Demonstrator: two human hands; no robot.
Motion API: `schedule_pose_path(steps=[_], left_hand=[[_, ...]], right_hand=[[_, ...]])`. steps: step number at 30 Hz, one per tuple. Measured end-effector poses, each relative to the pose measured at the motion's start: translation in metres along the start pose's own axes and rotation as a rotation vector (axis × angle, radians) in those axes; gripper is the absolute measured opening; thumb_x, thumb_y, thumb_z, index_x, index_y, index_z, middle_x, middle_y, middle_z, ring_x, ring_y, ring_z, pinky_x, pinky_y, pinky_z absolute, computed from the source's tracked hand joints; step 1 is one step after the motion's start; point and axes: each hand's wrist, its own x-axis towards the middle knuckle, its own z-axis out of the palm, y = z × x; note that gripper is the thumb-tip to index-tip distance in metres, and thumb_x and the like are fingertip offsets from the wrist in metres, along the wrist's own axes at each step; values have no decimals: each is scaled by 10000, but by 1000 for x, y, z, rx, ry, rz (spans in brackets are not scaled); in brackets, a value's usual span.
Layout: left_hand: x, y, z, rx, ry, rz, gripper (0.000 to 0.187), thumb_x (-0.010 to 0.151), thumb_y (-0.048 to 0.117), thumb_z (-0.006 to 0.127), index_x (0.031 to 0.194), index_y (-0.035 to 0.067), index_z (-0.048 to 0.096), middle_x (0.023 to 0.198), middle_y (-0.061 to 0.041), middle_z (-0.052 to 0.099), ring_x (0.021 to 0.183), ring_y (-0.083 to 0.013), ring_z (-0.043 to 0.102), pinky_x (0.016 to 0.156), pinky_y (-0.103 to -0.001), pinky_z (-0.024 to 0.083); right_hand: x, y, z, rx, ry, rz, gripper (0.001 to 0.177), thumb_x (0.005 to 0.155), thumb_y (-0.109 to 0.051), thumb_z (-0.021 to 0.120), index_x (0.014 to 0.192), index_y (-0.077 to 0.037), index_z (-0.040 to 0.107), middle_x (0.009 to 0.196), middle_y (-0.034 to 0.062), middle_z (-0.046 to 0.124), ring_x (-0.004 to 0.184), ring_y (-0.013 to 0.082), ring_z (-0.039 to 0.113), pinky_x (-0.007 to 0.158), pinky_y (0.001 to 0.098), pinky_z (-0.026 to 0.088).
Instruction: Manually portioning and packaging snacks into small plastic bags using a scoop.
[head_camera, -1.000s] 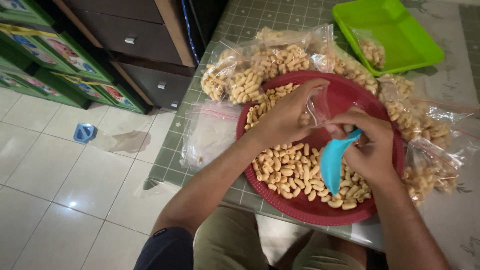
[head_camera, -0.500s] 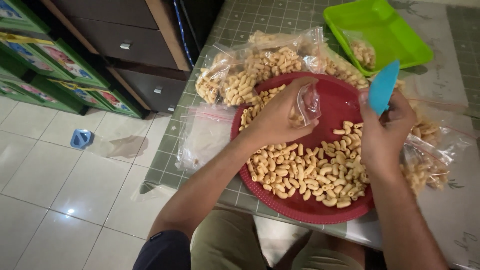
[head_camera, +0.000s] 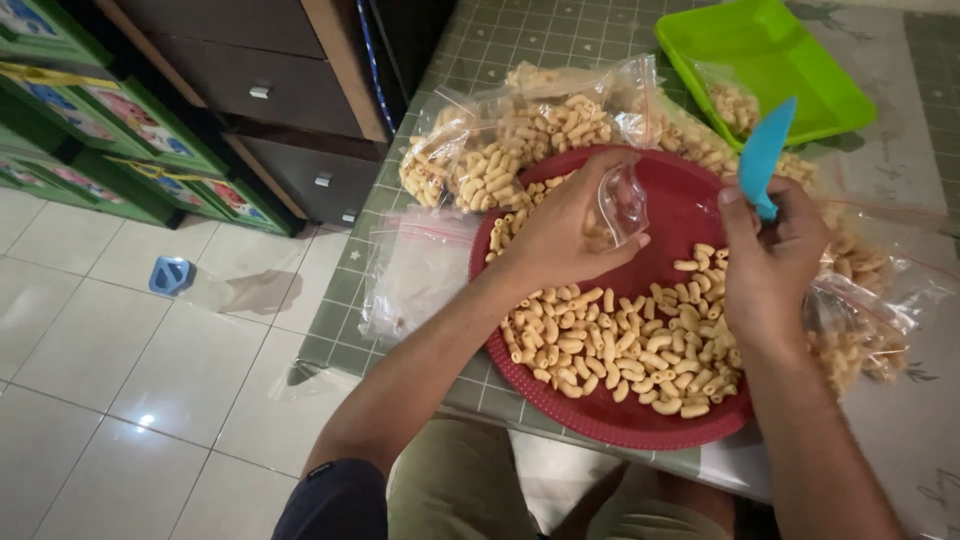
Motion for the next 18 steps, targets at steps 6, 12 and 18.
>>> schedule_pose_path(steps=[6, 12, 18], left_hand=[[0, 13, -6, -43, -8, -11, 765, 916, 368, 817, 1535, 167, 414, 1166, -22, 678, 853, -104, 704, 635, -230, 618], [-3, 7, -3, -48, 102, 79, 722, 918, 332, 846, 1498, 163, 451, 1105, 9, 710, 990, -137, 738, 884, -305, 635], [-2, 11, -5, -19, 98, 33, 724, 917, 369, 827, 1502, 182, 443, 1137, 12, 705, 1020, -132, 737, 901, -314, 633]], right_hand=[[0, -2, 2, 1, -22, -1, 30, 1193, -86, 686, 1180, -82, 713, 866, -42, 485, 826, 86, 446, 806, 296, 393], [-1, -8, 4, 2, -12, 12, 65, 1173, -41, 693, 1208, -84, 727, 877, -42, 517, 841, 87, 473, 846, 276, 415], [-1, -5, 3, -33, -10, 6, 40, 1175, -72, 716, 1206, -95, 727, 887, -48, 528, 840, 86, 481, 821, 278, 415]])
